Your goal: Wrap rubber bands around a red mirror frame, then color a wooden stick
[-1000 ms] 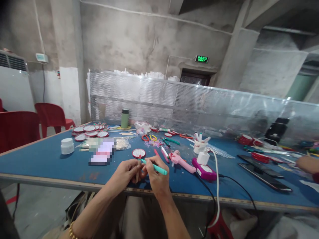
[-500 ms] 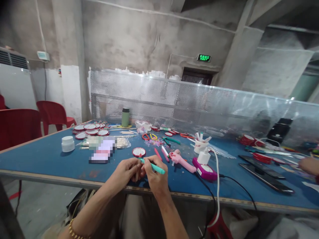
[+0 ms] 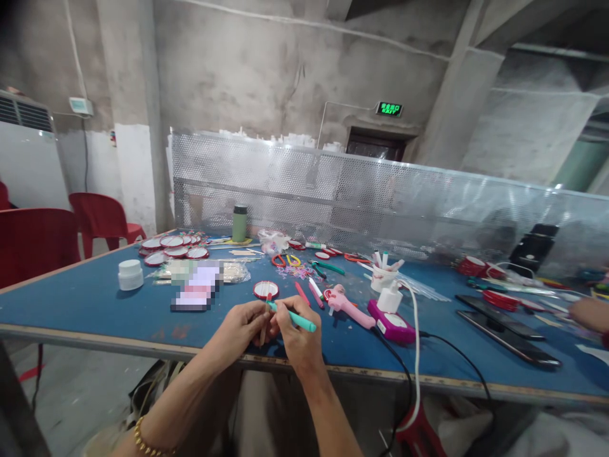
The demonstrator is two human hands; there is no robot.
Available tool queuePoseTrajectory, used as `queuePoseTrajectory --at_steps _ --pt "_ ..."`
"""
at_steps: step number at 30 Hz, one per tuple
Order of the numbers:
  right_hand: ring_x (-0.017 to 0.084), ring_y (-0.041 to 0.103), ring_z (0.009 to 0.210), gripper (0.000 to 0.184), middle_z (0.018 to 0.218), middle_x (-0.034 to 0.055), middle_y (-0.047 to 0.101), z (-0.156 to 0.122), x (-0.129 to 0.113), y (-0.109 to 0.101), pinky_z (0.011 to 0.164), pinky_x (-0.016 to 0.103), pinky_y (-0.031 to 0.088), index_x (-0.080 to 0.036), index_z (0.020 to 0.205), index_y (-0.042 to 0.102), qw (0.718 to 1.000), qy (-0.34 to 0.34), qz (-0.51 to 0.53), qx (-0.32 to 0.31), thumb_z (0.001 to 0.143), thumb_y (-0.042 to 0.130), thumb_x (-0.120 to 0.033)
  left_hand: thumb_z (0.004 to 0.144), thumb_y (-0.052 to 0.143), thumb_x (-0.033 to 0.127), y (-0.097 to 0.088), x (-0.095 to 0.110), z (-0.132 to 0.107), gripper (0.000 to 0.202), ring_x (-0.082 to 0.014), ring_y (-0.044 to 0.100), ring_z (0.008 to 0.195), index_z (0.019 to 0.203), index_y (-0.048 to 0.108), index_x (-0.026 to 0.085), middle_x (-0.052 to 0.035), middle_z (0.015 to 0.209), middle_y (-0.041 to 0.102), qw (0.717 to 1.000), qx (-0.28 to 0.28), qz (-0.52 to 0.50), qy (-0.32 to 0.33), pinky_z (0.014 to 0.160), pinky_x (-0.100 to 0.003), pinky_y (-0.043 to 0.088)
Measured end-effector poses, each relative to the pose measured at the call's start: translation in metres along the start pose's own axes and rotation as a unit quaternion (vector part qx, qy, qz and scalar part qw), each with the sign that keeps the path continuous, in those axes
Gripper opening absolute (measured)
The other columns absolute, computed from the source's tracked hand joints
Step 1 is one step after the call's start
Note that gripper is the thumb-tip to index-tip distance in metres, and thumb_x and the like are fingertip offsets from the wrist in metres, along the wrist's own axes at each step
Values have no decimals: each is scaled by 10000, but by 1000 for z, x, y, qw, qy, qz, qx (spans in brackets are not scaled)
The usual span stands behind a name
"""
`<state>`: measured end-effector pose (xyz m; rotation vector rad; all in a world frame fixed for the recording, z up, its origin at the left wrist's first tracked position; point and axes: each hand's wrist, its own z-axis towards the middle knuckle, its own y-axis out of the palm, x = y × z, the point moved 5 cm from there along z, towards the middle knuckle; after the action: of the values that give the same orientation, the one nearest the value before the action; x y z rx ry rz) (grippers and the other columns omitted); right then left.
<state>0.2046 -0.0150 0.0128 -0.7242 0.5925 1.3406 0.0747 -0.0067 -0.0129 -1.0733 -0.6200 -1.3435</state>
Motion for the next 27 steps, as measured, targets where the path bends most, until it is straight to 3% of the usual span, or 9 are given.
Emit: queuePoseTrajectory --at_steps 27 --pt "132 621 442 224 584 -13 667 2 -3 1 448 230 525 -196 736 607 1000 -2 -14 -9 888 600 -360 903 444 315 -1 2 -1 299 -112 525 492 645 523 184 21 535 570 1000 3 24 4 524 -206 383"
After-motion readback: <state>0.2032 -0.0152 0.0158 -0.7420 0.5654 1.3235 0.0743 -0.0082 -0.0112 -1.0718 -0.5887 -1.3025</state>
